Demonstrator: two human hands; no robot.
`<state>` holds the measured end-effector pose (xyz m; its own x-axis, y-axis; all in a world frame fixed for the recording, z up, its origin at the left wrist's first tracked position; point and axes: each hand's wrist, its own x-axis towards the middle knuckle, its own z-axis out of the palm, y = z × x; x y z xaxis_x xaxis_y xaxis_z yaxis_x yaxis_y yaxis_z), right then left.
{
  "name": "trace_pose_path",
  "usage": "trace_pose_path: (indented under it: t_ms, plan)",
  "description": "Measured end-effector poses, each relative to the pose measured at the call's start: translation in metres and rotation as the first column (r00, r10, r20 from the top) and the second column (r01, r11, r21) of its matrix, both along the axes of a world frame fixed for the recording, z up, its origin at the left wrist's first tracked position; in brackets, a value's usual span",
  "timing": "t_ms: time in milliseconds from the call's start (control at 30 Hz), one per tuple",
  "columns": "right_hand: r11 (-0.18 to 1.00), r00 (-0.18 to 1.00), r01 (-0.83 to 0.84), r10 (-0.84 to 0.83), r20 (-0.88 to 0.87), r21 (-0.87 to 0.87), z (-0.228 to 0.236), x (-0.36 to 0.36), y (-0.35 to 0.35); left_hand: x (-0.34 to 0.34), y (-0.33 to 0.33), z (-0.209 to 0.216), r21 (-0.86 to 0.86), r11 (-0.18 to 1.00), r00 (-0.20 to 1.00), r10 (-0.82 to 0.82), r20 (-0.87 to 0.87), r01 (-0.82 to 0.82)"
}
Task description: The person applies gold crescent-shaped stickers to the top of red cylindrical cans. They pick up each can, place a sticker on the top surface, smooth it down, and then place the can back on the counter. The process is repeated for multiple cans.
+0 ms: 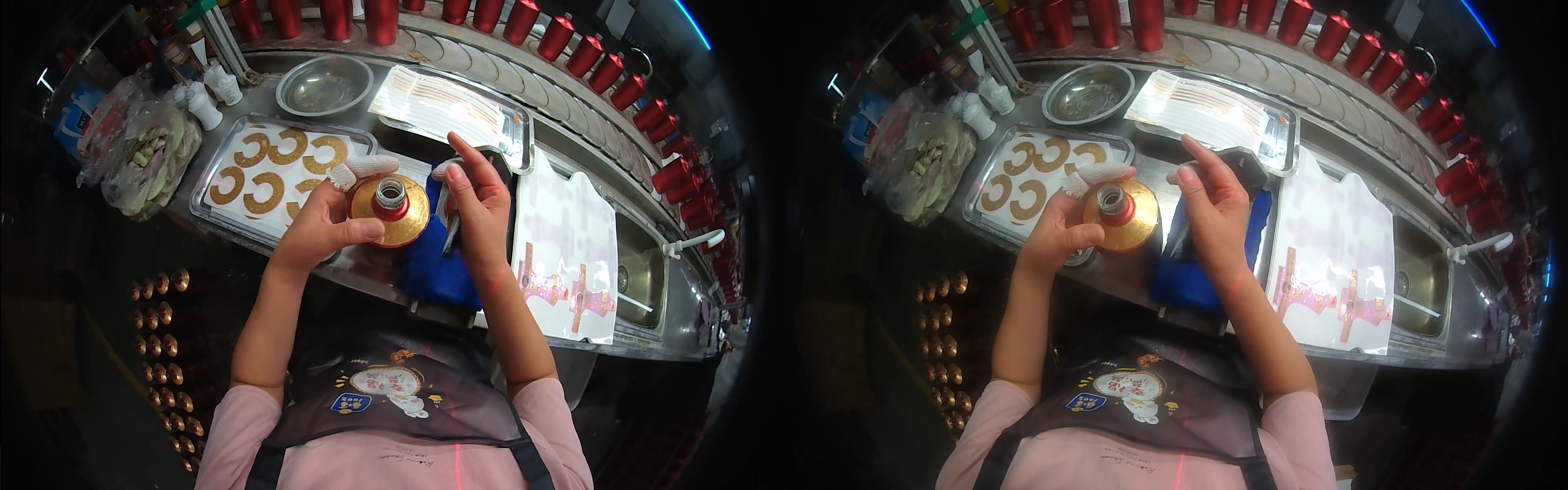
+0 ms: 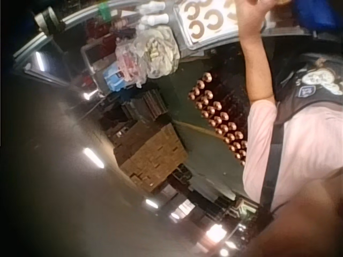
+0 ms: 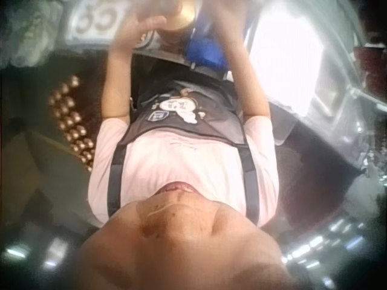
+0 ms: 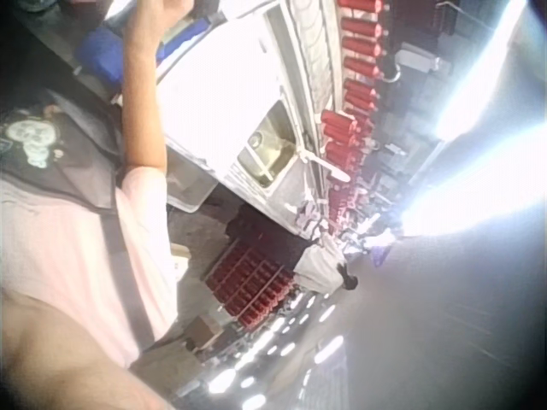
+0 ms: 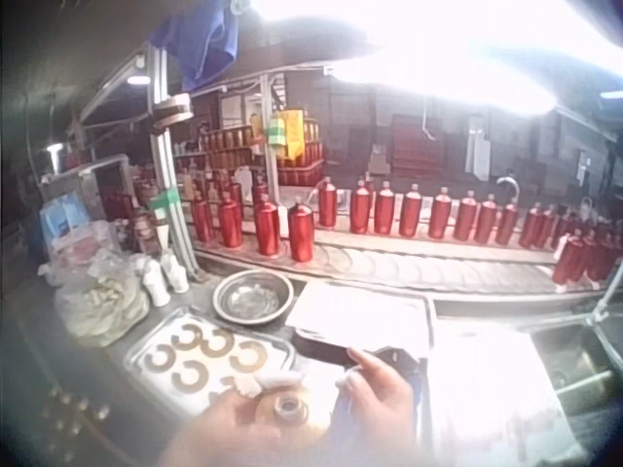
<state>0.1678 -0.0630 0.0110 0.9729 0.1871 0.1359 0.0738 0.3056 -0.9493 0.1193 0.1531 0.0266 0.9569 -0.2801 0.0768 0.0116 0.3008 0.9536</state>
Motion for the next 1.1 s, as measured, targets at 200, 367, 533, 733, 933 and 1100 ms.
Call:
trace_pose_path:
  t_ms: [200,367,533,733,933,1100]
  plan:
    - [0.936,0.957,-0.117,0.196,0.216,-0.333,-0.006,-0.02,-0.01,-0.012,-0.016,0.002,0.182,0.972,0.988,0.134,0.073,-0.145]
    - [0.964,0.978,-0.199,0.207,0.023,-0.174,-0.012,-0.02,-0.003,-0.013,-0.023,0.006,0.255,0.94,0.973,0.208,0.102,-0.228]
    - [0.968,0.963,-0.251,0.251,-0.102,0.004,-0.005,-0.019,-0.002,-0.018,-0.034,0.003,0.228,0.93,0.957,0.269,0.11,-0.288]
    - [0.973,0.96,-0.218,0.227,-0.164,0.069,-0.003,-0.03,0.004,-0.008,-0.024,0.003,0.135,0.975,0.984,0.169,0.051,-0.174]
    - [0.984,0.976,-0.17,0.16,-0.151,-0.054,0.002,-0.038,0.002,0.0,-0.008,0.013,0.145,0.989,0.999,0.025,0.036,-0.03]
    - [0.971,0.981,-0.172,0.154,-0.117,-0.166,0.005,-0.025,0.004,-0.015,-0.018,0.017,0.256,0.953,0.986,0.161,0.033,-0.164]
